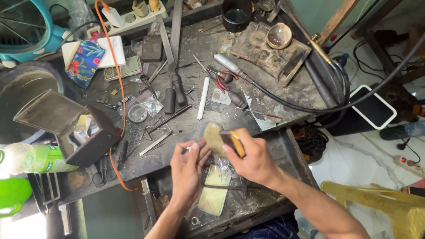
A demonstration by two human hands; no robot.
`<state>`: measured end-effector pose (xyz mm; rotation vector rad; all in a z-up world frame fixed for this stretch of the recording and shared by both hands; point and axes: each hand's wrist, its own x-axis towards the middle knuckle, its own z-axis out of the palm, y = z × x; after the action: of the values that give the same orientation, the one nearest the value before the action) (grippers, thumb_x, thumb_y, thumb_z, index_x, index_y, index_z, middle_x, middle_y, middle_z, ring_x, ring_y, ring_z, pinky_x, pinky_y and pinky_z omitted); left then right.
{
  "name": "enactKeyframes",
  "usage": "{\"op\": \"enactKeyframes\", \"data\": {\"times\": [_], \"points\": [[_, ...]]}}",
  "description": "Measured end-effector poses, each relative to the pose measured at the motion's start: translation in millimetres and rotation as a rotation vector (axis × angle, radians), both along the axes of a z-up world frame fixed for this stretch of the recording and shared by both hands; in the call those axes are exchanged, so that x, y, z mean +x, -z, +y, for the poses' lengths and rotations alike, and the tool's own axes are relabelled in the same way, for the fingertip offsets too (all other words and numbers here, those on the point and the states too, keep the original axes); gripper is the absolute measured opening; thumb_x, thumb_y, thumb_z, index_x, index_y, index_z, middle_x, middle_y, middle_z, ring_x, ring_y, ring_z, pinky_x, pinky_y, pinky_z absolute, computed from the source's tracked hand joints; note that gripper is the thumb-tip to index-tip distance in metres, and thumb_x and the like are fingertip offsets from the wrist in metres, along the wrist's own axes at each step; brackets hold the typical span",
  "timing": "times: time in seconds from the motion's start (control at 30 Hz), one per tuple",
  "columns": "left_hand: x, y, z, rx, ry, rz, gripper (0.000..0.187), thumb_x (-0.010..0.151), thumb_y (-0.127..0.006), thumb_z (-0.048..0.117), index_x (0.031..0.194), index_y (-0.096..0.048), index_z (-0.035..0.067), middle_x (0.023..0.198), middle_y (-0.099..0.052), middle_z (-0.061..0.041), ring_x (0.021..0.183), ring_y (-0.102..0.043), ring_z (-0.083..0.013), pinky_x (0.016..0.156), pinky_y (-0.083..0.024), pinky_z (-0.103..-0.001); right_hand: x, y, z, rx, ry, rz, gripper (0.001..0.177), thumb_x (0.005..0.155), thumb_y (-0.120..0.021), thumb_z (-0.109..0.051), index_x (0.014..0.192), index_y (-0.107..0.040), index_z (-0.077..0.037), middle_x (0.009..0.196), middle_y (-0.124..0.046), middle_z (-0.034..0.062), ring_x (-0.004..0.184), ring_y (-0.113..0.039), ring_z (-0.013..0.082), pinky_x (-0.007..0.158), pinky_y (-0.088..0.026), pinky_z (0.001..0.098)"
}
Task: A person uses a hand file to smooth and shape a metal ring at a jewelry workbench, followed by brushing away the metal shavings.
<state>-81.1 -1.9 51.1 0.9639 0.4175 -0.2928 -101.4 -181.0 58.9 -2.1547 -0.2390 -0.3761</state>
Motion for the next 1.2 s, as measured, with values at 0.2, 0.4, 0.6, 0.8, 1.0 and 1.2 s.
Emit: {"op": "enactKeyframes", "data": {"times": [0.2,0.4,0.6,0.8,1.0,1.2], "points": [[3,28,33,0.899,0.33,-0.692,0.037,0.086,-0.069,-0.005,0.121,-0.063,0.003,0.107,-0.081,-0.011,0.063,-0.074,-0.0085,0.046,-0.051,-0.015,8,18,-17,-0.015,-0.322,0.431,0.012,0.102,-0.062,-0.006,0.106,-0.053,0.001,0.079,-0.07,0.0121,0.041,-0.053,0.0121,0.03,-0.047,0.019],[15,30,33,0.682,0.295,-0.582,0.02,0.071,-0.089,0.005,0.089,-0.08,0.007,0.084,-0.082,-0.014,0.079,-0.076,-0.0165,0.07,-0.064,-0.033,3,-5,-13,0.115,-0.195,0.142,0.017,0.084,-0.078,-0.004,0.094,-0.065,-0.001,0.059,-0.071,0.0164,0.049,-0.07,0.0306,0.048,-0.055,0.0376],[25,24,31,0.583,0.203,-0.526,0.029,0.066,-0.092,-0.001,0.092,-0.082,0.005,0.093,-0.081,-0.016,0.087,-0.074,-0.0184,0.081,-0.064,-0.031,10,-22,-18,0.157,-0.05,-0.011,0.015,0.089,-0.076,-0.011,0.096,-0.064,-0.003,0.06,-0.071,0.0071,0.048,-0.069,0.0201,0.05,-0.056,0.0275],[23,21,32,0.573,0.203,-0.53,0.031,0.066,-0.091,-0.003,0.094,-0.08,0.001,0.091,-0.08,-0.021,0.088,-0.073,-0.0227,0.078,-0.064,-0.036,12,-20,-35,-0.168,-0.258,0.123,0.018,0.094,-0.07,-0.011,0.093,-0.054,-0.004,0.065,-0.066,0.0168,0.057,-0.07,0.0387,0.051,-0.053,0.0392],[34,10,35,0.73,0.259,-0.682,0.025,0.065,-0.094,0.003,0.087,-0.083,0.008,0.087,-0.081,-0.015,0.081,-0.077,-0.0213,0.073,-0.063,-0.033,18,7,-28,-0.062,-0.367,0.216,0.016,0.097,-0.066,-0.011,0.098,-0.054,-0.002,0.071,-0.07,0.0183,0.058,-0.072,0.0334,0.052,-0.054,0.0393],[32,6,31,0.785,0.271,-0.76,0.021,0.065,-0.094,0.004,0.081,-0.083,0.011,0.077,-0.081,-0.009,0.068,-0.078,-0.021,0.064,-0.063,-0.029,9,17,-4,0.075,-0.2,0.046,0.018,0.089,-0.077,-0.01,0.099,-0.063,-0.005,0.071,-0.072,0.0156,0.064,-0.075,0.0342,0.054,-0.06,0.0378]]}}
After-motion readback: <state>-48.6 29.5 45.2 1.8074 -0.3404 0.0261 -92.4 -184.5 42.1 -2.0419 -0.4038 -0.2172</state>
